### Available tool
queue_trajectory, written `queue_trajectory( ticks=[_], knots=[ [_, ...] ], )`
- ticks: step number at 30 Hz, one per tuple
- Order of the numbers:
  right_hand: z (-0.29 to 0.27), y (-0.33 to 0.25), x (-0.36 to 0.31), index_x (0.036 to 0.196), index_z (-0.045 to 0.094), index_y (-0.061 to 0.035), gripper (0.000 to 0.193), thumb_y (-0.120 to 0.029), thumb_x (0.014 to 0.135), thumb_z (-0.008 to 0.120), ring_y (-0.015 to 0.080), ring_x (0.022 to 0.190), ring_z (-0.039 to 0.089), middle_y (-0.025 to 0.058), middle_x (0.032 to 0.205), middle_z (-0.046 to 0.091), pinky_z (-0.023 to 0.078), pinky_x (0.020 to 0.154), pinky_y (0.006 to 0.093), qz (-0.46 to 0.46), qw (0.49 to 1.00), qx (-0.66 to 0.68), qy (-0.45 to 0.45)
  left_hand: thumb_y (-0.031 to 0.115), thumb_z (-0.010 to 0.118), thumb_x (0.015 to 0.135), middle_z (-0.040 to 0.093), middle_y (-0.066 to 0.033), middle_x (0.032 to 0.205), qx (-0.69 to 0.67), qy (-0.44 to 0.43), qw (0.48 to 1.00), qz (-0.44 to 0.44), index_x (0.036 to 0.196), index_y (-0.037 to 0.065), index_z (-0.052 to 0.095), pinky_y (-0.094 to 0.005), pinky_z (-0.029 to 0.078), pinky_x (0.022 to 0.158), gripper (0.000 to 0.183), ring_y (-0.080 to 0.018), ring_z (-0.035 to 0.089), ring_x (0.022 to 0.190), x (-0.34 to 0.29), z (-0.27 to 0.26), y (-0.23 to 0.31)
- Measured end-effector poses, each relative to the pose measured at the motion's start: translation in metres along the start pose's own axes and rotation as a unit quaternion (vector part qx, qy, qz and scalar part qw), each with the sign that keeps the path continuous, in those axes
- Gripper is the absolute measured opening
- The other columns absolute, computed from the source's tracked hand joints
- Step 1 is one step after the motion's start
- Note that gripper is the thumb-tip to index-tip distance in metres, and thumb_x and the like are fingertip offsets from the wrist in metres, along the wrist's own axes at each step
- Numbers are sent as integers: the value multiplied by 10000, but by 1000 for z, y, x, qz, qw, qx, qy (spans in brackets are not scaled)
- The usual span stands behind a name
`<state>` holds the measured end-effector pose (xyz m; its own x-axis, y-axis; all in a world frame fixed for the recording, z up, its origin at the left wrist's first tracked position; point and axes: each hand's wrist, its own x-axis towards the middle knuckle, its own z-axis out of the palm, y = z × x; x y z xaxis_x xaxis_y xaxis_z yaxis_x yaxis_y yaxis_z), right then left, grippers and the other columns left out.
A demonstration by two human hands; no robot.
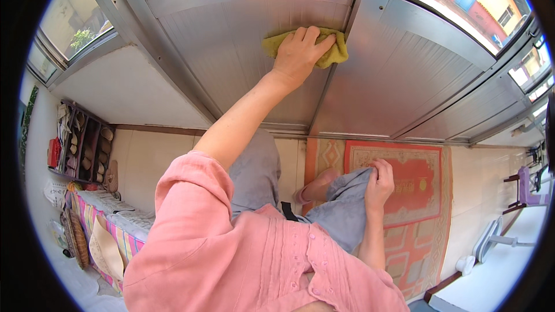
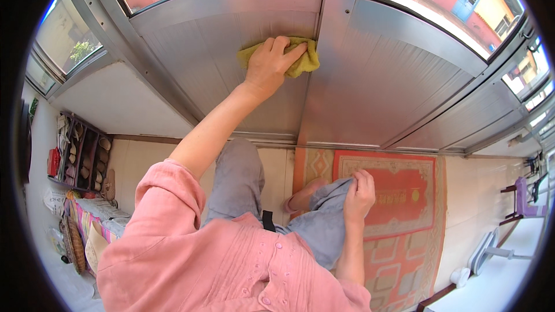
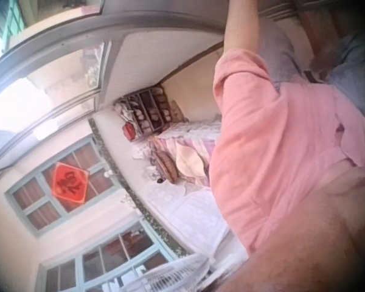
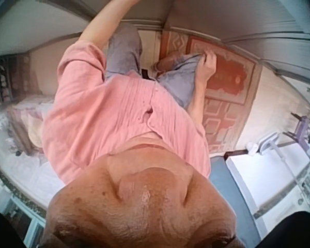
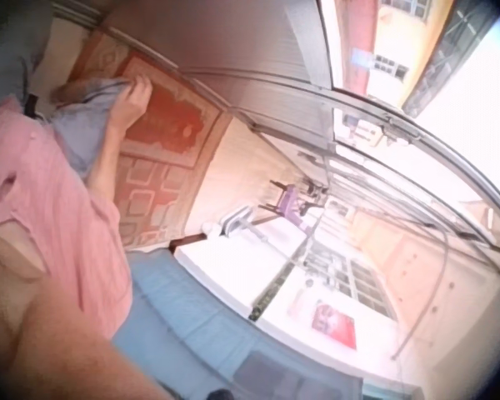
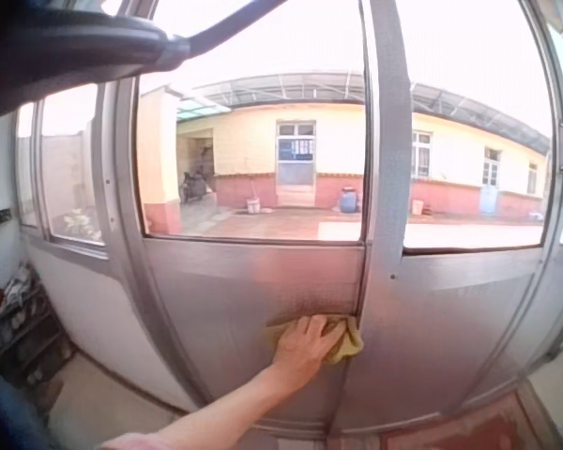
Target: The person wipes the surface of a metal door with a green cloth. They systematically clean the upper and middle sections of the door, moving the cloth in circular and vertical motions. The person occasionally adjusts the cloth in their hand to use a different side.
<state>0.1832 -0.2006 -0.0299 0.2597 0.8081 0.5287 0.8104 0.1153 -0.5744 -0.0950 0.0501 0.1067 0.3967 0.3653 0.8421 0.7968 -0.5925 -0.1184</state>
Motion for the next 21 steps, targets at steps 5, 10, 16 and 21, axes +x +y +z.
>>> queue_trajectory(
  ticks=[5, 10, 16, 21],
  knots=[
    [-2, 10, -2, 1005, 703, 7, 160, 42, 872, 623, 337, 1016, 682, 147, 1092, 701, 550, 879, 408, -5, 1000, 0, 17, -4, 739, 844, 536, -73, 1145, -233, -86, 935, -252, 1324, 128, 622, -388, 537, 908, 511, -269, 605, 1055, -22, -14, 17],
    [0, 10, 1, 1008, 706, 3, 169, 39, 865, 623, 344, 1013, 682, 149, 1096, 702, 553, 879, 412, 4, 1000, 19, 7, 56, 792, 843, 534, -67, 1211, -315, 160, 907, -230, 1322, 204, 584, -434, 571, 839, 543, -298, 633, 1072, 81, -53, 50],
    [-2, 8, -3, 1003, 709, 0, 178, 45, 854, 622, 349, 994, 689, 152, 1093, 704, 560, 860, 416, 2, 1000, 0, 12, -41, 778, 713, 479, -84, 1205, -16, 112, 989, -96, 1334, 309, 634, -402, 576, 820, 728, -309, 570, 1068, 89, -18, 69],
    [-4, 12, -2, 988, 712, -7, 172, 39, 845, 629, 345, 992, 692, 145, 1092, 706, 564, 863, 416, 6, 1000, 6, 23, -23, 709, 729, 492, -80, 1161, -20, 0, 999, -28, 1251, 257, 684, -384, 549, 721, 592, -276, 576, 978, -2, 10, 65]
  ],
)
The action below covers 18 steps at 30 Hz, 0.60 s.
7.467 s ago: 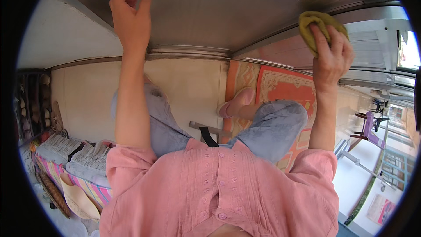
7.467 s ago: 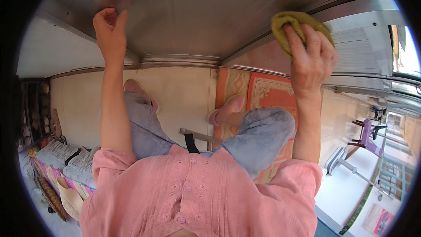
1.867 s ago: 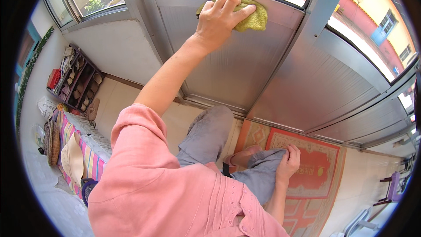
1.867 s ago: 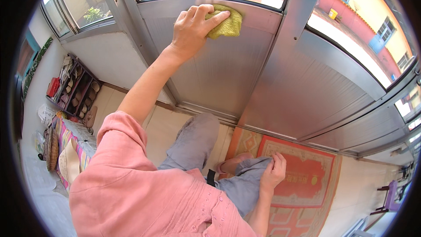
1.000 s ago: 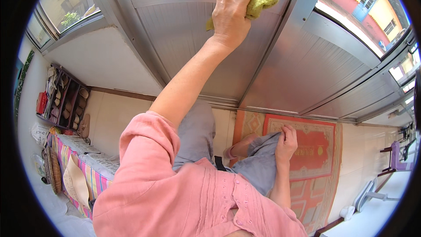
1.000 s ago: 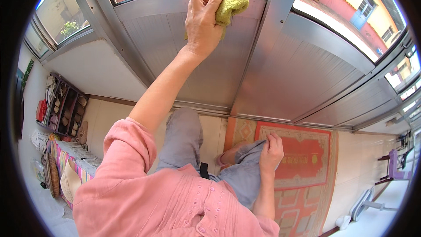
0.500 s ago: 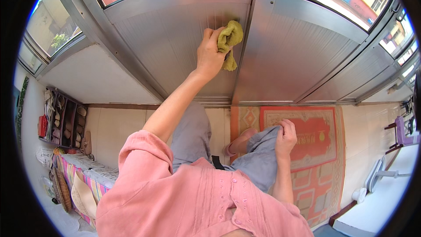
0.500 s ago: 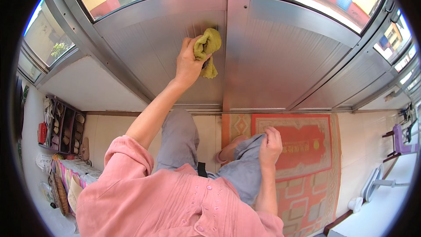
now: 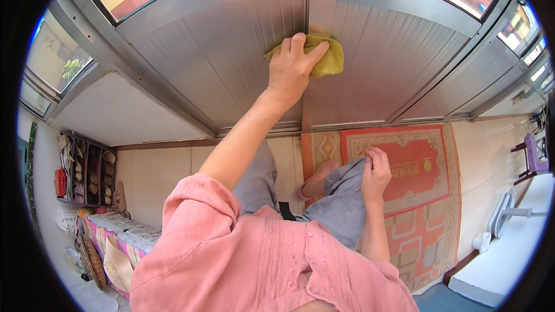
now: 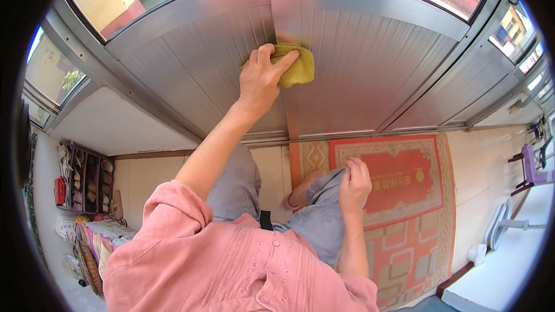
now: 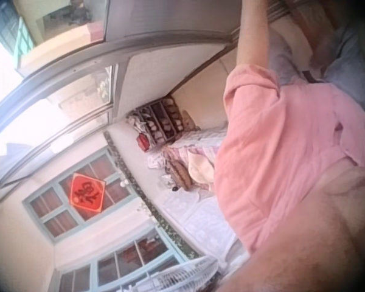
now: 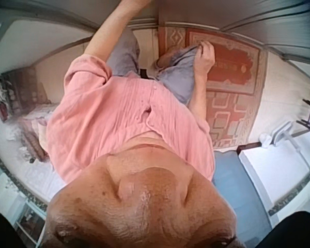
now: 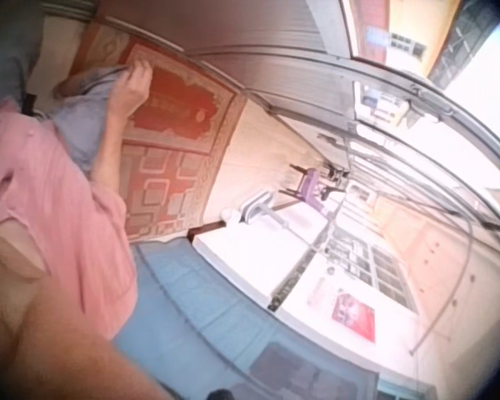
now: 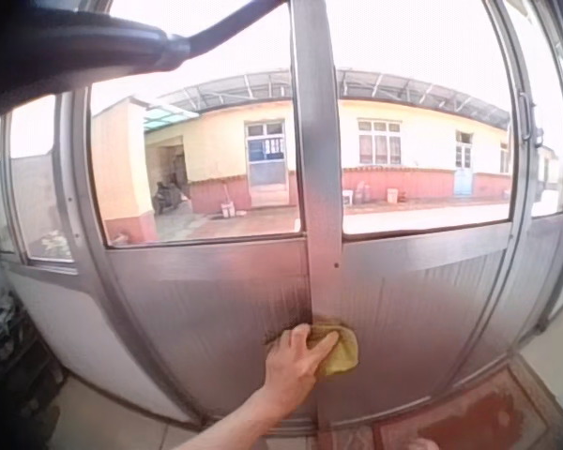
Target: The person wipes the surface of a metal door with a green cloth. They systematically clean the upper and middle sections of the door, moving the cloth in circular and vertical motions. The person occasionally adjusts the cloth in their hand to use a different side.
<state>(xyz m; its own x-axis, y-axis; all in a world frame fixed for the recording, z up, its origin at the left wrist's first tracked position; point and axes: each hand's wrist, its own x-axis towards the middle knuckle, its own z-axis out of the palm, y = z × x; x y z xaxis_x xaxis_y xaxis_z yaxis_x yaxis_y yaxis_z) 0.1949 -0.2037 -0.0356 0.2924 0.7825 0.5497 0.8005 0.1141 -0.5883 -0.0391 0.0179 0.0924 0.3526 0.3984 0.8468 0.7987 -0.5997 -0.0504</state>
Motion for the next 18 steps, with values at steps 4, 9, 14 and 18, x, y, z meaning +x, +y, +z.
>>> queue_trajectory(
  ticks=[4, 9, 14, 18],
  knots=[
    [0, 0, 2, 992, 712, -6, 175, 37, 843, 629, 340, 1007, 691, 140, 1095, 706, 564, 875, 415, -1, 1000, -9, -4, -33, 727, 703, 501, -68, 1111, -27, -134, 990, -23, 1243, 244, 688, -395, 528, 706, 608, -272, 580, 959, -54, 17, 4],
    [-1, 1, 2, 1004, 710, -6, 186, 37, 840, 634, 340, 1010, 689, 139, 1100, 705, 562, 878, 416, -2, 1000, -13, -4, -57, 754, 668, 516, -57, 1069, -43, -36, 998, -24, 1251, 241, 689, -398, 530, 742, 658, -269, 586, 962, 7, -11, 4],
    [-2, -3, 3, 1005, 708, -4, 189, 39, 835, 638, 352, 1003, 685, 140, 1095, 705, 562, 874, 424, 6, 1000, -1, -3, -31, 768, 664, 498, -42, 1052, 5, 129, 992, -6, 1248, 259, 691, -385, 531, 746, 657, -264, 572, 975, 123, -53, 5],
    [-2, -8, 5, 999, 704, -3, 181, 38, 836, 640, 357, 995, 682, 141, 1087, 705, 562, 868, 424, -3, 1000, -9, -1, -20, 758, 665, 488, -34, 1035, 41, 105, 993, 38, 1232, 272, 700, -387, 513, 751, 641, -247, 556, 963, 110, -36, 7]
  ],
)
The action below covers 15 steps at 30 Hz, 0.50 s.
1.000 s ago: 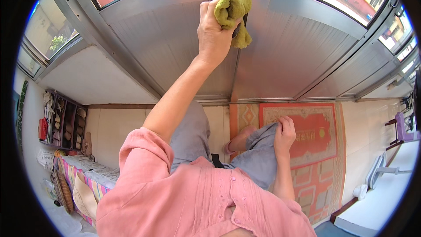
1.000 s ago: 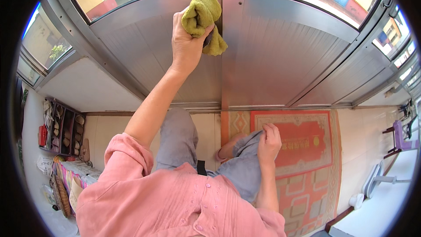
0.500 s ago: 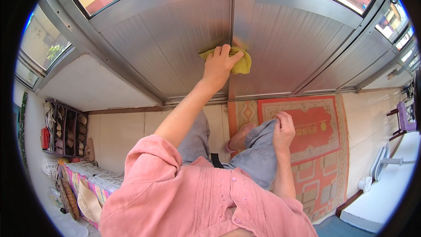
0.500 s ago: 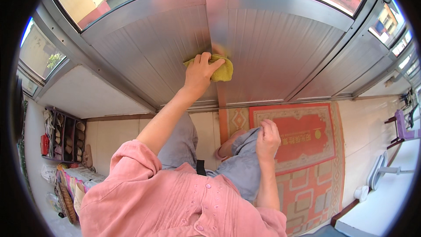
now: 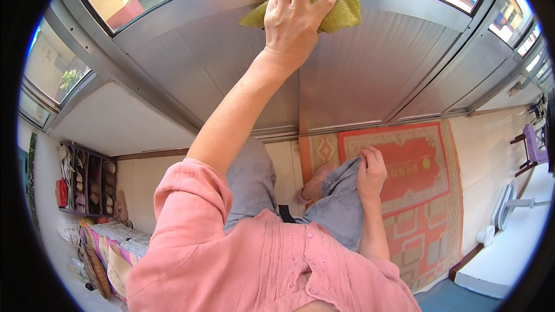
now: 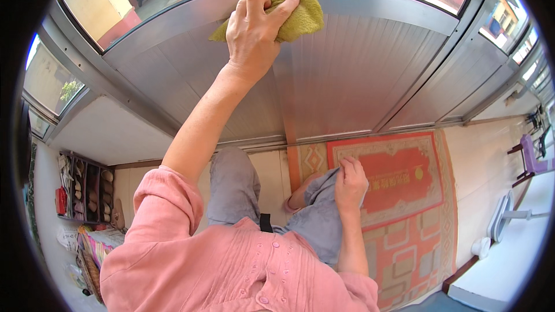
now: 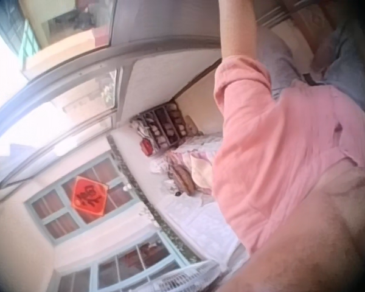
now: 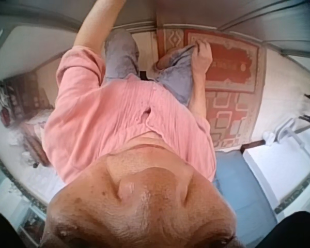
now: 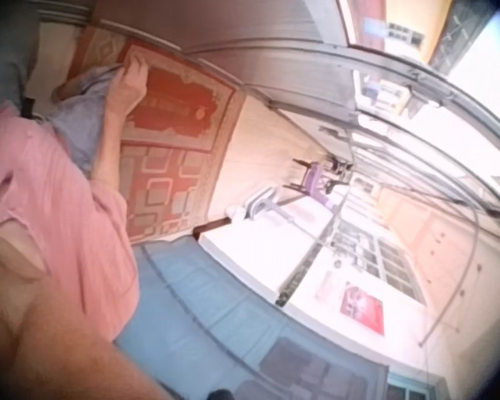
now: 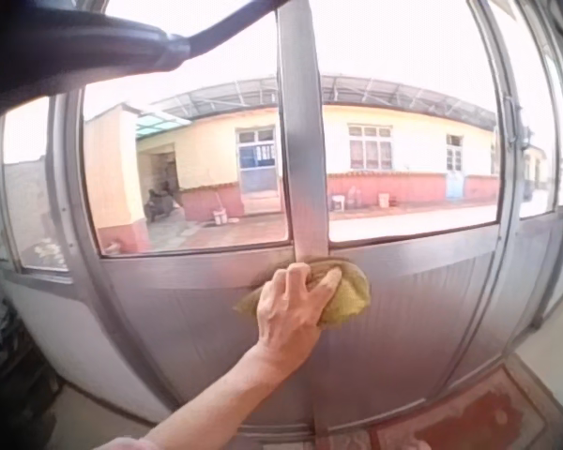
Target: The person wipes the surface of a metal door with a green cloth. They systematically clean the upper and middle sections of the door, moving the cloth in circular and vertical motions. The person occasionally adjusts the cloth in their hand to use a different side.
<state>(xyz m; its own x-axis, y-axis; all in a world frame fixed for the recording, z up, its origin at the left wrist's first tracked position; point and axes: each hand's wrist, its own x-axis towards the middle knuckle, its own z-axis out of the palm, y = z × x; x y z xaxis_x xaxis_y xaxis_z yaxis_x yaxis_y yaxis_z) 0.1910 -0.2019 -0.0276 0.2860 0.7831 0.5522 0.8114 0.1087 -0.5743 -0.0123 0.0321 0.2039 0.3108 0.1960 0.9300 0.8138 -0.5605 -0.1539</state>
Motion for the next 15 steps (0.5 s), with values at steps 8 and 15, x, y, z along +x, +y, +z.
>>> queue_trajectory(
  ticks=[8, 15],
  knots=[
    [-2, 5, -4, 973, 694, 0, 152, 33, 832, 647, 350, 984, 681, 140, 1074, 705, 558, 849, 423, -2, 1000, -8, 5, -33, 714, 721, 541, -52, 1073, -83, -293, 952, 31, 1238, 176, 689, -393, 490, 795, 558, -247, 572, 980, -140, 24, 25],
    [-6, 14, -7, 995, 692, 5, 136, 3, 866, 650, 324, 990, 690, 134, 1080, 708, 559, 853, 412, 16, 1000, -10, -12, 120, 735, 948, 683, -45, 1255, -619, -242, 465, -584, 1309, 41, 615, -387, 500, 1034, 388, -188, 633, 1175, -145, -31, 7]
  ],
)
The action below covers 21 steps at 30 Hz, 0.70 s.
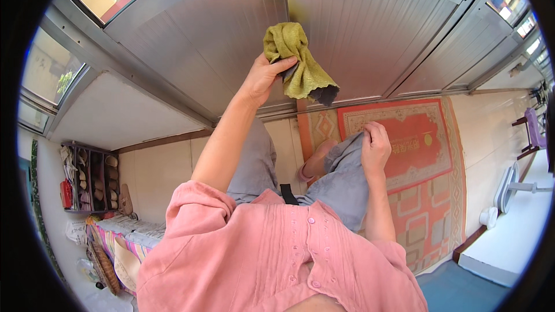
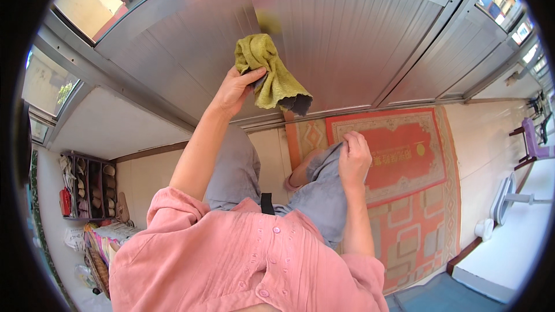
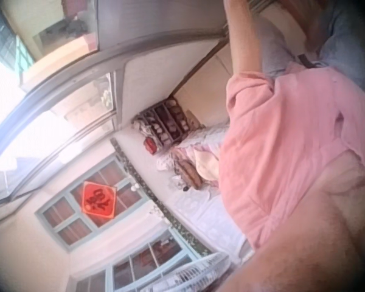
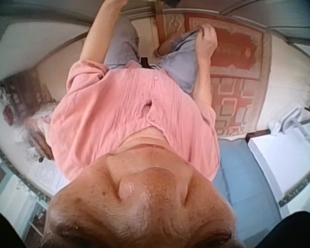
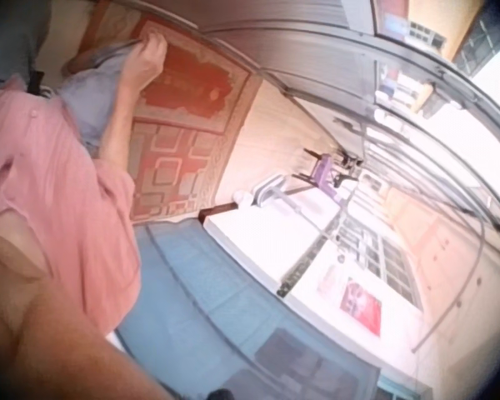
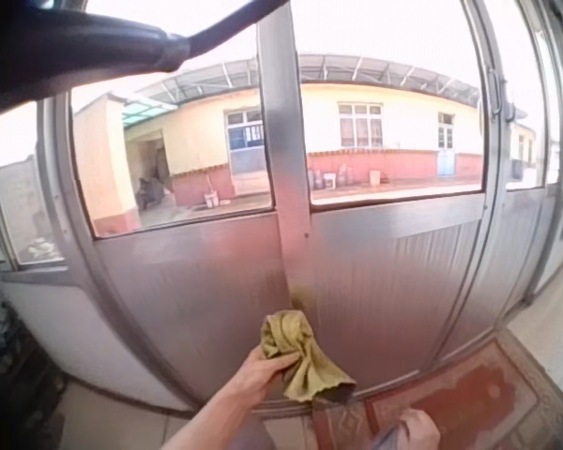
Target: The person wipes the surface of a metal door with a green cloth. They systematically clean the upper and middle sections of the door, moving the cloth in circular and vertical motions. The person occasionally adjusts the cloth in their hand to use a different side.
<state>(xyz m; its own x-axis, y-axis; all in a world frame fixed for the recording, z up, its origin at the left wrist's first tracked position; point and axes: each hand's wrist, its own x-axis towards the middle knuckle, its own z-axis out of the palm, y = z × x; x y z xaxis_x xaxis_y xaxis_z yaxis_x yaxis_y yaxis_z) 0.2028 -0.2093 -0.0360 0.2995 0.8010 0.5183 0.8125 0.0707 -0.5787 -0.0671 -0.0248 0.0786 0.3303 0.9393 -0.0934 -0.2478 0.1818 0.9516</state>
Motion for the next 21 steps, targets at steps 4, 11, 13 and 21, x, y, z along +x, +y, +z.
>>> queue_trajectory(
  ticks=[4, 11, 13, 21],
  knots=[
    [12, -25, 20, 1097, 708, -5, 165, -75, 955, 665, 225, 1014, 694, 87, 1099, 720, 542, 884, 362, 181, 931, 312, -57, 220, 714, 968, 651, -81, 1312, -191, -25, 981, -4, 1385, 52, 552, -430, 478, 1090, 478, -229, 622, 1208, -35, -3, 4],
    [10, -111, 62, 1186, 692, -24, 314, -107, 894, 773, 115, 1027, 641, 27, 1094, 709, 486, 956, 276, 275, 690, 634, -215, 278, 747, 884, 602, -77, 1347, -156, -74, 985, -17, 1419, 58, 516, -432, 459, 1087, 623, -242, 559, 1271, -61, 12, -12],
    [-4, -117, 64, 1168, 698, -33, 334, -56, 849, 797, 99, 980, 644, 6, 1070, 711, 503, 925, 273, 267, 692, 635, -215, 326, 752, 858, 589, -73, 1350, -116, -80, 990, -20, 1428, 65, 510, -433, 463, 1053, 672, -237, 531, 1288, -65, 6, -6],
    [-34, -126, 60, 1099, 706, -18, 306, 14, 804, 785, 125, 1078, 605, 14, 1140, 607, 488, 928, 260, 8, 888, 442, -123, -5, 577, 964, 649, -34, 1246, -89, -75, 993, 29, 1326, 135, 556, -395, 512, 1006, 389, -168, 616, 1169, -70, 15, -3]
  ],
)
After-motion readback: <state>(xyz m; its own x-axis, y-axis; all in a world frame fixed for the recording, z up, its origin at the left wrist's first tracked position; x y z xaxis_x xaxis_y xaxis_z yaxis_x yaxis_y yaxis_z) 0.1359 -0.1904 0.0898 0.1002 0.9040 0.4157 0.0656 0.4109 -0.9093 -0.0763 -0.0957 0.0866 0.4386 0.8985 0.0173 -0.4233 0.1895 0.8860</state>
